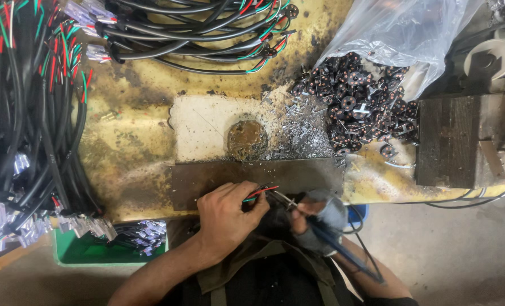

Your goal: The person uses a soldering iron to attach small black components to the ends of multi-colored wires. They repeatedly pick up a wire, apply solder to the connection point, and place the finished assembly on the workbench.

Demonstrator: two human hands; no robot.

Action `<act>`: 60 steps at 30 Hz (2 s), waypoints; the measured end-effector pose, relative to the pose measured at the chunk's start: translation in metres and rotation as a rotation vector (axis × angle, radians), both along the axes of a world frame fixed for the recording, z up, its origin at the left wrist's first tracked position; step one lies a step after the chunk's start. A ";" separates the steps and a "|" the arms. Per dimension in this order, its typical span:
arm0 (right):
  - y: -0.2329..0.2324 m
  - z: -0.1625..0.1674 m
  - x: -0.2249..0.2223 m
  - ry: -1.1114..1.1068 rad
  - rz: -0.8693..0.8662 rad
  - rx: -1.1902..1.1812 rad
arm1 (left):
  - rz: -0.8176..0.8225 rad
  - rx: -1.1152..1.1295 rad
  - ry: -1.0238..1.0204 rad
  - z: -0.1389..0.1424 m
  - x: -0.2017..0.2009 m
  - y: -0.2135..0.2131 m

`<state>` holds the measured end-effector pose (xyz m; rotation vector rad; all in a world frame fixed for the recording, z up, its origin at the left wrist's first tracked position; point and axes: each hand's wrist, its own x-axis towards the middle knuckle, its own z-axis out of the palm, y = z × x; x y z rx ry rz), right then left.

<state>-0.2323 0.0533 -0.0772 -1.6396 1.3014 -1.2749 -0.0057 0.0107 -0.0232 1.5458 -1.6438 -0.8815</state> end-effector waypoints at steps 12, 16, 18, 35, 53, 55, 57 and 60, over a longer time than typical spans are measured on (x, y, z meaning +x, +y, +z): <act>-0.012 0.012 -0.007 0.288 0.277 -0.221 | -0.023 -0.030 -0.044 -0.003 -0.001 -0.001; -0.014 0.014 -0.012 0.300 0.433 0.033 | -0.047 -0.052 -0.056 -0.005 0.000 -0.001; -0.011 0.010 -0.015 0.318 0.530 0.196 | -0.052 -0.051 -0.036 -0.004 0.001 -0.001; 0.032 -0.025 -0.023 -0.237 -0.035 0.678 | -0.022 -0.059 -0.045 -0.004 -0.002 -0.002; 0.025 -0.008 -0.016 0.257 0.022 0.175 | -0.016 -0.064 -0.067 -0.005 -0.002 -0.001; 0.015 0.006 -0.005 0.055 -0.005 0.230 | -0.023 -0.074 -0.059 -0.005 -0.002 -0.001; -0.001 0.019 0.005 -0.291 0.046 0.196 | -0.021 -0.090 -0.068 -0.005 -0.002 -0.001; -0.033 0.042 -0.002 -0.178 0.256 0.537 | -0.028 -0.102 -0.071 -0.004 -0.001 -0.001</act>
